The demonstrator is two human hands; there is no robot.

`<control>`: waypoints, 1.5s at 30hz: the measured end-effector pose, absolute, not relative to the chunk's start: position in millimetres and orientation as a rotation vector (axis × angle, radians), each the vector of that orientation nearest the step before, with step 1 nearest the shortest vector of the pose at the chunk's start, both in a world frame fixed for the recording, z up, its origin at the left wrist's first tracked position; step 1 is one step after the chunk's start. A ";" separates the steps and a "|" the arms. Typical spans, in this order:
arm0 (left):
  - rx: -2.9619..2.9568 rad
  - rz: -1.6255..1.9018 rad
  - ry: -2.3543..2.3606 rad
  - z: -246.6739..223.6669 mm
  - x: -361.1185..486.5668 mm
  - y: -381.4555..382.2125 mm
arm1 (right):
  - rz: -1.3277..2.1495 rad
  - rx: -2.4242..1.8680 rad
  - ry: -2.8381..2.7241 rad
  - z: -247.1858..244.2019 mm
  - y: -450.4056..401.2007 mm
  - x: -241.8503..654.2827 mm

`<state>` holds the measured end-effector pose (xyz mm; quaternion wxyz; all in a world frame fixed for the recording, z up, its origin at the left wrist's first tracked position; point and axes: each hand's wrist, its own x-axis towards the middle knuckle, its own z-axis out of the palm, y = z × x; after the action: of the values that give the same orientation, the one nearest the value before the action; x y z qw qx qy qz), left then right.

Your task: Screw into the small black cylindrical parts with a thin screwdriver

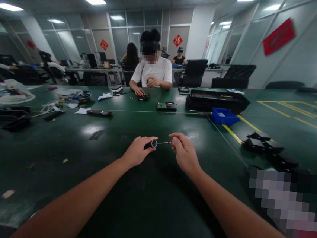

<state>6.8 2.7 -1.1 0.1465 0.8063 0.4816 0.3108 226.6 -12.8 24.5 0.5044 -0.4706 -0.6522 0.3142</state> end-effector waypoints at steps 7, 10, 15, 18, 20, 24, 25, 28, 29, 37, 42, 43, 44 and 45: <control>2.307 0.869 1.410 2.8 11.5 2.1 | 1.059 -1.020 -1.158 15.0 -2.8 220.0; 2.331 0.947 1.397 7.7 15.8 1.9 | 1.160 -0.971 -1.016 8.9 7.2 223.7; 2.402 0.854 1.407 9.0 18.5 4.6 | 1.198 -1.126 -1.067 -0.4 26.1 238.8; 2.397 0.786 1.421 5.7 16.9 6.5 | 1.068 -1.185 -1.056 -2.5 28.0 241.6; 2.399 0.782 1.432 4.2 15.7 7.2 | 1.026 -1.193 -1.026 -0.2 24.1 239.5; 2.412 0.778 1.436 3.3 15.2 7.7 | 0.957 -1.148 -1.075 9.1 12.8 233.8; 2.414 0.775 1.433 3.2 15.4 7.6 | 0.951 -1.133 -1.109 10.8 10.9 233.1; 2.411 0.773 1.429 2.8 16.6 6.8 | 0.909 -1.120 -1.209 12.5 8.6 233.1; 2.407 0.774 1.426 2.7 17.1 6.5 | 0.886 -1.131 -1.240 12.3 8.5 233.5; 2.470 0.738 1.344 1.5 21.5 6.0 | 0.647 -1.276 -1.432 23.1 -1.8 231.9; 2.473 0.715 1.347 -0.5 21.6 6.7 | 0.490 -1.308 -1.509 28.7 -8.2 228.7; 2.469 0.717 1.343 -0.7 21.4 6.9 | 0.475 -1.315 -1.518 29.1 -8.7 228.6; 2.460 0.725 1.339 -0.7 21.3 7.0 | 0.468 -1.322 -1.524 29.4 -9.0 228.7; 2.446 0.736 1.334 -0.6 21.1 7.0 | 0.463 -1.328 -1.526 29.6 -9.2 228.9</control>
<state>21.1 7.0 -0.6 0.1298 0.8417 0.4589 0.2531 228.9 -9.2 29.6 0.5084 -0.5511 -0.6332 0.1919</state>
